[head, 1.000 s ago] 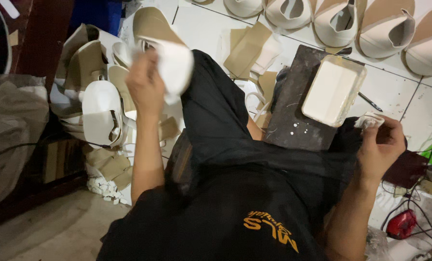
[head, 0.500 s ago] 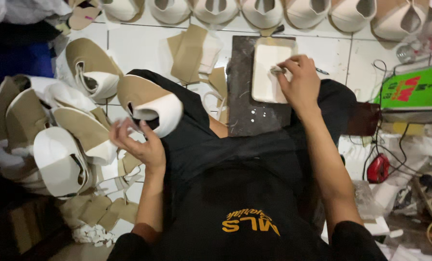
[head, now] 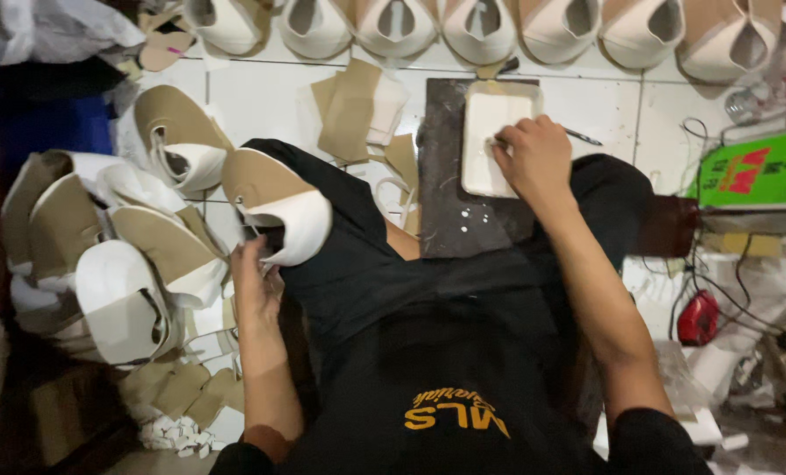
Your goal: The person sits on the floor and paints the white upper part of beige slip-on shoes using a brush dipped in a white paint container. They repeatedly dip the brush and apply paint to the shoe's surface, then place the finished shoe aside.
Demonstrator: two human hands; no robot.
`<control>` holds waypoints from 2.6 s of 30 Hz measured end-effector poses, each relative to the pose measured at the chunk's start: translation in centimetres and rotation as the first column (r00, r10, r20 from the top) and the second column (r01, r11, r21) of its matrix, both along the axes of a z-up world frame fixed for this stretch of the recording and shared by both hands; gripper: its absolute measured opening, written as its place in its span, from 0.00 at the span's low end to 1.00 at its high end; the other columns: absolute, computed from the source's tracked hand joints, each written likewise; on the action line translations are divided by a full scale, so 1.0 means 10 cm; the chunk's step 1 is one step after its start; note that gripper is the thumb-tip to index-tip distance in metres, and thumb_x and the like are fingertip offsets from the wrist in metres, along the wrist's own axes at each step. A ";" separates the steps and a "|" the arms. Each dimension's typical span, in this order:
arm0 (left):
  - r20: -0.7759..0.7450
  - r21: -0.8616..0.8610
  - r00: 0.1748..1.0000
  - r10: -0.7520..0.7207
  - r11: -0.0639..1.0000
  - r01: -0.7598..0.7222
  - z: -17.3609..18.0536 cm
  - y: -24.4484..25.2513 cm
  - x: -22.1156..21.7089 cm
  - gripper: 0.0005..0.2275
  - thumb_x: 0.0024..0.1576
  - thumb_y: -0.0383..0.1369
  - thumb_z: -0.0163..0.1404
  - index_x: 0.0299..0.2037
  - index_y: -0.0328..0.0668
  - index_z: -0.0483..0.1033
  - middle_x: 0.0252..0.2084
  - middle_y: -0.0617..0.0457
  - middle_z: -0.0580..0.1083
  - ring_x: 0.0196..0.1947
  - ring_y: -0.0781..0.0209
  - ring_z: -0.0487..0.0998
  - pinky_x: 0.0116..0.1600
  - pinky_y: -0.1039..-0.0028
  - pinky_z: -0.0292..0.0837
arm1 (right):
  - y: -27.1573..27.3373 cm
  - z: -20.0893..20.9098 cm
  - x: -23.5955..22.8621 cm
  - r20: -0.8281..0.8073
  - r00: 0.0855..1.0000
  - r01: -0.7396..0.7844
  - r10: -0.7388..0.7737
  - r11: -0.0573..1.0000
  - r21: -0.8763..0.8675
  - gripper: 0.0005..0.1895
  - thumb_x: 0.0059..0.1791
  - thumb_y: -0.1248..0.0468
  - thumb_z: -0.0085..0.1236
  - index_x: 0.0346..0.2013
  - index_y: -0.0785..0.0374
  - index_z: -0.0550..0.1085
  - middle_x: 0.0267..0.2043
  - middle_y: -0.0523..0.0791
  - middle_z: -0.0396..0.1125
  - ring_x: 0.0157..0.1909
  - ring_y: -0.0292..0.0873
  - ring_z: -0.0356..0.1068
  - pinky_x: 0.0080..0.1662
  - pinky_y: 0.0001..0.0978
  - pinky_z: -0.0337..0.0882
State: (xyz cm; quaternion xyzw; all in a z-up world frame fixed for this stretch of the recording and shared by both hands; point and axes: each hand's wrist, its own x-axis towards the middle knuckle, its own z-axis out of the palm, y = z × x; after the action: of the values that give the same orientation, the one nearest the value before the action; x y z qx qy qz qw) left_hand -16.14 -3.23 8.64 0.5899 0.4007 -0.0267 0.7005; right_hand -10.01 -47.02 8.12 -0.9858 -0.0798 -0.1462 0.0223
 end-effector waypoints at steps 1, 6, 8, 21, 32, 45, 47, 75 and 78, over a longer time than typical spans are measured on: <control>-0.007 0.010 1.000 -0.018 1.000 0.018 -0.01 0.04 -0.02 0.41 0.49 0.41 0.62 0.66 0.40 0.46 0.54 0.39 0.53 0.49 0.52 0.56 0.47 0.67 0.53 | 0.01 0.06 -0.03 0.003 1.000 0.000 0.000 0.999 0.039 0.07 0.40 0.54 0.63 0.29 0.48 0.77 0.26 0.41 0.68 0.32 0.46 0.67 0.38 0.36 0.67; 0.141 -0.148 0.990 0.009 0.989 0.012 -0.04 0.14 -0.08 0.30 0.52 0.35 0.60 0.59 0.43 0.53 0.42 0.49 0.67 0.37 0.64 0.72 0.43 0.77 0.71 | 0.10 0.35 -0.37 0.103 0.994 0.008 -0.039 0.958 0.287 0.07 0.45 0.62 0.63 0.35 0.55 0.75 0.30 0.44 0.66 0.36 0.49 0.66 0.40 0.37 0.67; 0.143 -0.072 0.989 -0.030 0.997 0.041 -0.09 0.14 -0.11 0.38 0.53 0.34 0.60 0.68 0.45 0.43 0.41 0.51 0.64 0.34 0.68 0.71 0.41 0.83 0.71 | 0.16 0.35 -0.50 0.106 0.992 0.029 -0.071 0.934 0.356 0.07 0.46 0.65 0.62 0.36 0.58 0.74 0.32 0.46 0.66 0.37 0.50 0.67 0.41 0.37 0.67; 0.128 -0.770 0.926 0.356 0.624 -0.133 0.28 0.03 0.01 0.16 0.53 0.32 0.52 0.51 0.34 0.72 0.51 0.40 0.74 0.50 0.48 0.76 0.59 0.53 0.68 | 0.22 0.21 -0.79 -0.026 0.994 0.107 -0.108 0.863 0.494 0.11 0.42 0.67 0.64 0.37 0.60 0.73 0.31 0.47 0.67 0.35 0.50 0.67 0.41 0.39 0.67; 0.512 -0.685 0.859 -0.016 0.596 0.420 0.33 -1.26 0.58 0.22 0.51 0.17 0.46 0.58 0.39 0.67 0.55 0.38 0.70 0.54 0.40 0.72 0.61 0.44 0.62 | 0.06 0.45 -0.69 0.048 0.984 0.113 -0.170 0.816 0.567 0.10 0.45 0.69 0.63 0.40 0.67 0.73 0.31 0.52 0.66 0.31 0.54 0.65 0.36 0.42 0.66; 0.547 -0.519 0.790 -0.276 0.629 0.579 0.39 -2.13 0.49 0.18 0.54 0.21 0.52 0.55 0.40 0.69 0.49 0.44 0.74 0.48 0.50 0.76 0.53 0.51 0.72 | 0.27 1.46 -0.53 -0.053 0.996 0.024 0.068 0.366 0.930 0.12 0.44 0.72 0.61 0.42 0.67 0.76 0.32 0.48 0.67 0.31 0.35 0.62 0.32 0.26 0.65; 0.545 -0.499 0.783 -0.300 0.634 0.591 0.42 -2.16 0.43 0.19 0.53 0.20 0.53 0.55 0.39 0.69 0.48 0.44 0.74 0.47 0.50 0.75 0.52 0.50 0.73 | 0.33 1.44 -0.49 -0.029 0.994 -0.014 0.101 0.404 0.915 0.12 0.43 0.70 0.65 0.40 0.64 0.77 0.29 0.47 0.66 0.28 0.35 0.59 0.30 0.26 0.62; 0.434 -0.777 0.874 -0.219 0.400 0.486 0.53 -2.19 0.41 0.14 0.63 0.31 0.43 0.56 0.30 0.65 0.50 0.32 0.71 0.48 0.40 0.75 0.51 0.46 0.74 | 0.67 1.36 -0.67 0.176 0.890 -0.434 0.421 0.663 0.610 0.01 0.45 0.71 0.57 0.29 0.67 0.73 0.34 0.51 0.67 0.32 0.53 0.66 0.34 0.42 0.68; 0.412 -0.788 0.885 -0.219 0.402 0.466 0.65 -2.23 0.32 0.14 0.63 0.31 0.43 0.55 0.30 0.66 0.48 0.33 0.72 0.47 0.42 0.76 0.51 0.47 0.74 | 0.57 1.33 -0.61 0.177 0.889 -0.438 0.423 0.669 0.601 0.02 0.46 0.70 0.57 0.32 0.66 0.74 0.35 0.50 0.67 0.33 0.52 0.65 0.35 0.41 0.68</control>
State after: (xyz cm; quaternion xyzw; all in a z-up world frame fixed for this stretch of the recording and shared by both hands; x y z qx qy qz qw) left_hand -12.92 -25.57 15.14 0.2201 0.1109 -0.2977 0.9223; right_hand -16.10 -41.36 21.38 -0.8726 -0.2568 -0.1659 0.3809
